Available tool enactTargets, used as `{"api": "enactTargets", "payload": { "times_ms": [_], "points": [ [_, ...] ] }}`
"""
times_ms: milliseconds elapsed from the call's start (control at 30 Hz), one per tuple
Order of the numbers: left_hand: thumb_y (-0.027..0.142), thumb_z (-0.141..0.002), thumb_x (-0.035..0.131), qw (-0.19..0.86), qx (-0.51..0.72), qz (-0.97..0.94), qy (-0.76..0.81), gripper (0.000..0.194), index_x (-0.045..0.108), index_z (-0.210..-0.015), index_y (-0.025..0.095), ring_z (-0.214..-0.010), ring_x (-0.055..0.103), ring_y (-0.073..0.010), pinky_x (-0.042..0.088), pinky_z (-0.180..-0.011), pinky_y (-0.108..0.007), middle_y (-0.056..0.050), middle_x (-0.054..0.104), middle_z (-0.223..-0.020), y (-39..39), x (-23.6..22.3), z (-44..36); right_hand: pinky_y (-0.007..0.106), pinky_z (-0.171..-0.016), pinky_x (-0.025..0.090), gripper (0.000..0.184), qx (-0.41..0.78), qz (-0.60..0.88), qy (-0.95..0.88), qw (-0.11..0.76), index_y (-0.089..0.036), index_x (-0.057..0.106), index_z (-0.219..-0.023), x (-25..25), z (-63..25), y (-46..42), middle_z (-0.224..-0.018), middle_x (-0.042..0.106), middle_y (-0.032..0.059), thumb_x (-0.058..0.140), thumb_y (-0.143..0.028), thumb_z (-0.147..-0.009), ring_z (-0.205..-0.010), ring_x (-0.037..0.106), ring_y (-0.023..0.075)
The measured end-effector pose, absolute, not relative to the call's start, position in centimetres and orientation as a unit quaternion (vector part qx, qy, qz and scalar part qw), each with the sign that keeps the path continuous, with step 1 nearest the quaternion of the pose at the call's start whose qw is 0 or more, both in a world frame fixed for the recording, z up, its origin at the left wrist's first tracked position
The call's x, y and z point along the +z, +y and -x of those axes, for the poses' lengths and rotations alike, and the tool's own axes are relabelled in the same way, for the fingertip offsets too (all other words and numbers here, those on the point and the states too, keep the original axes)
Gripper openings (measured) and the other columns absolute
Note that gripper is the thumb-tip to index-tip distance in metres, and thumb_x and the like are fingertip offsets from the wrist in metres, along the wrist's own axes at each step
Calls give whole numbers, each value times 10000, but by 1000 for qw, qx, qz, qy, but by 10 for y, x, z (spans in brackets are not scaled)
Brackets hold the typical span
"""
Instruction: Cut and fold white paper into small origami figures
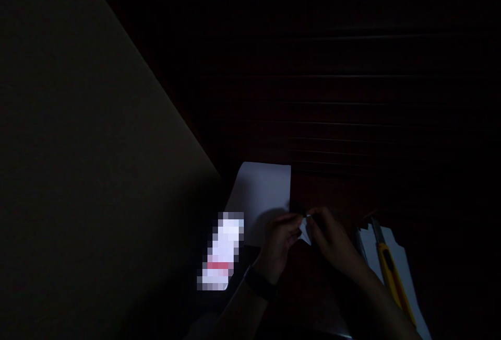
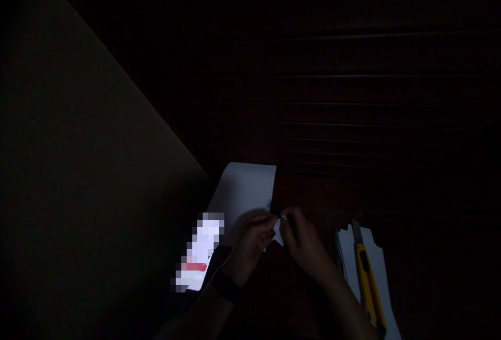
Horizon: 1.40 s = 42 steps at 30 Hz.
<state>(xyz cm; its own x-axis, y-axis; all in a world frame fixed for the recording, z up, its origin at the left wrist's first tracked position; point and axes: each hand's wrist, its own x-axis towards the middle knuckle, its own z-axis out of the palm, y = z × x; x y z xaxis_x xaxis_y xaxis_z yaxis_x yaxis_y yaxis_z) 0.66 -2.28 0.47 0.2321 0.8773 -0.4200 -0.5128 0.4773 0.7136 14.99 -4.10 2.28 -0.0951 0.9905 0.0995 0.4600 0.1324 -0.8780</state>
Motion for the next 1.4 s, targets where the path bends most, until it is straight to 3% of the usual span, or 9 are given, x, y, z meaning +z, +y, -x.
{"api": "enactTargets", "payload": {
  "times_ms": [367, 1033, 1400],
  "points": [
    [315, -666, 722, 707, 481, -276, 438, 311, 698, -938, 166, -753, 593, -136, 458, -696, -258, -82, 667, -903, -22, 8, -7, 291, -671, 452, 171, 327, 587, -613, 416, -220, 498, -983, 23, -146, -41, -899, 617, 50, 432, -347, -889, -764, 589, 185],
    [306, -704, 692, 615, 508, -380, 468, 264, 707, -905, 136, -689, 588, -149, 457, -629, -253, -87, 695, -833, -20, 9, -10, 289, -731, 440, 138, 338, 573, -610, 430, -222, 546, -949, 27, -142, -41, -928, 625, 37, 466, -311, -880, -834, 583, 188],
    [297, -713, 690, 650, 505, -341, 454, 285, 694, -941, 126, -764, 611, -159, 466, -683, -253, -105, 691, -902, -21, 7, -11, 271, -740, 446, 136, 356, 565, -607, 430, -224, 539, -966, 23, -145, -40, -930, 618, 26, 482, -306, -875, -846, 585, 174]
  ]
}}
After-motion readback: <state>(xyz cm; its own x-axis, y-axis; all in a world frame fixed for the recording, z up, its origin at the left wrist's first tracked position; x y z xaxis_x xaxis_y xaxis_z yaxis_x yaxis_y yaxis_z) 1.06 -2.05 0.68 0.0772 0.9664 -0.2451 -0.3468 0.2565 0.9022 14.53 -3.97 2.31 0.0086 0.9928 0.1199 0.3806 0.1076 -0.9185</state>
